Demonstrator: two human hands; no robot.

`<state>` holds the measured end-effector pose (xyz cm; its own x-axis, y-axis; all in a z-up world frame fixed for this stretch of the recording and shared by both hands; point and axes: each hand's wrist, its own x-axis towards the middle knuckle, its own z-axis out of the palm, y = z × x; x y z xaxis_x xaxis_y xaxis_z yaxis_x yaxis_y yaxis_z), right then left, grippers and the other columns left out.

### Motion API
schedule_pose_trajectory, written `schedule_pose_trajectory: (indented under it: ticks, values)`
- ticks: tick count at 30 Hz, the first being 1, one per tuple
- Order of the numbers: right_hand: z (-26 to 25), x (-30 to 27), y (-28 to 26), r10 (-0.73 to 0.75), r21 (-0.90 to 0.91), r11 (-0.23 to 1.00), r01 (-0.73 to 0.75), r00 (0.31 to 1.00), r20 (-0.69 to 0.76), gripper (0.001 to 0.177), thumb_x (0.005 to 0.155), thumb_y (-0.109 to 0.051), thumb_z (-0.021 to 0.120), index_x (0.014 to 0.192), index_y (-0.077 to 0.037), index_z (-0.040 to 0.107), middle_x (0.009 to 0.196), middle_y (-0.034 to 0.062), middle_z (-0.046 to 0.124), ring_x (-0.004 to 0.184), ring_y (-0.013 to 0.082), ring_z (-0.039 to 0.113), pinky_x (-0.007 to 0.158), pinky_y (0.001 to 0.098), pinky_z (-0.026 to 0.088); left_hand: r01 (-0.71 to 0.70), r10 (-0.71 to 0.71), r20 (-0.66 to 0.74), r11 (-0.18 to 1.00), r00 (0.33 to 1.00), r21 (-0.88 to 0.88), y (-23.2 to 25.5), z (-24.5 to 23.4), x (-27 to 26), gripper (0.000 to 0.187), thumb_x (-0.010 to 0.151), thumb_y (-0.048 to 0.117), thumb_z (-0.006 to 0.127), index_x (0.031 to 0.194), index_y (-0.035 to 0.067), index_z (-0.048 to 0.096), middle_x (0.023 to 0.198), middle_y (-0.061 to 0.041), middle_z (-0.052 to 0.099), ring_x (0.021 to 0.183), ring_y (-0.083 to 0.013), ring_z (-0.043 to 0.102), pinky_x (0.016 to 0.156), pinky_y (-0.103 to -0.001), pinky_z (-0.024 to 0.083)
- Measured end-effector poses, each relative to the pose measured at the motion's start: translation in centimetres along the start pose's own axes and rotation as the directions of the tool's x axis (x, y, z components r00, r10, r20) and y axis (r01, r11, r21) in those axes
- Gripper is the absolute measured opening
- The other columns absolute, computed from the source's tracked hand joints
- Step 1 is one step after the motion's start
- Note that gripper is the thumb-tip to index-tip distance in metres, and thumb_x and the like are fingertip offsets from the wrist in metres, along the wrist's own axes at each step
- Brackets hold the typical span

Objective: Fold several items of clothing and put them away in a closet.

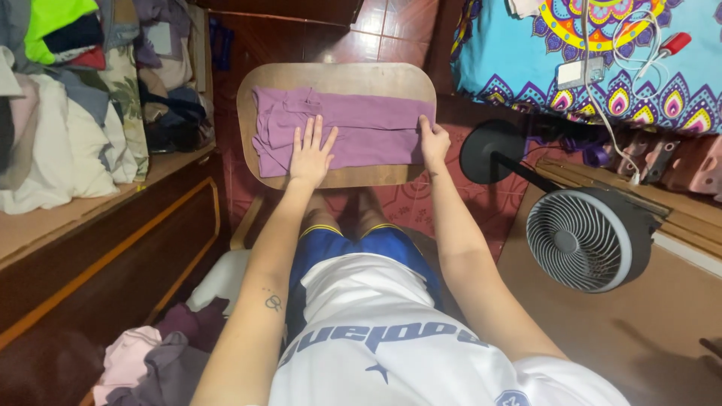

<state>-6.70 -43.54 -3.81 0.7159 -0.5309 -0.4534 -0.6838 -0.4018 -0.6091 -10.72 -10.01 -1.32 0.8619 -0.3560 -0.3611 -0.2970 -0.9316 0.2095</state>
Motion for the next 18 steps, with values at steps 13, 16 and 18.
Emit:
schedule_pose_trajectory:
  ticks: [13, 16, 18]
  values:
    - [2.9, -6.9, -11.3, -0.353, 0.441, 0.885, 0.150, 0.834, 0.424, 0.038, 0.099, -0.024, 0.066, 0.128, 0.000, 0.063, 0.116, 0.0075, 0.072, 0.106, 0.0161, 0.066, 0.093, 0.0299, 0.053, 0.034, -0.241, -0.177, 0.675, 0.954, -0.737, -1.3, 0.8, 1.3, 0.062, 0.107, 0.038, 0.058, 0.161, 0.012, 0.039, 0.168, -0.013, 0.037, 0.159, -0.0328, 0.032, 0.131, -0.051, 0.022]
    - [8.8, -9.5, -12.9, -0.495, 0.544, 0.812, 0.212, 0.743, 0.450, 0.036, 0.098, -0.022, 0.072, 0.125, 0.002, 0.066, 0.116, 0.0085, 0.072, 0.106, 0.0154, 0.066, 0.094, 0.0311, 0.054, -0.050, -0.425, -0.022, -0.055, 0.905, -0.997, -3.9, 1.0, 2.1, 0.069, 0.107, 0.053, 0.055, 0.158, 0.007, 0.045, 0.166, -0.017, 0.046, 0.155, -0.0326, 0.042, 0.130, -0.049, 0.029]
    - [12.3, -12.0, -14.4, -0.305, 0.381, 0.919, 0.101, 0.796, 0.523, 0.039, 0.100, -0.021, 0.074, 0.128, 0.004, 0.066, 0.101, 0.0132, 0.066, 0.085, 0.0185, 0.056, 0.075, 0.0356, 0.047, 0.032, -0.303, 0.257, -0.589, 0.918, -0.808, -5.8, -3.0, 0.7, 0.088, 0.096, 0.068, 0.042, 0.161, 0.011, 0.029, 0.164, -0.018, 0.036, 0.147, -0.0337, 0.040, 0.118, -0.049, 0.032]
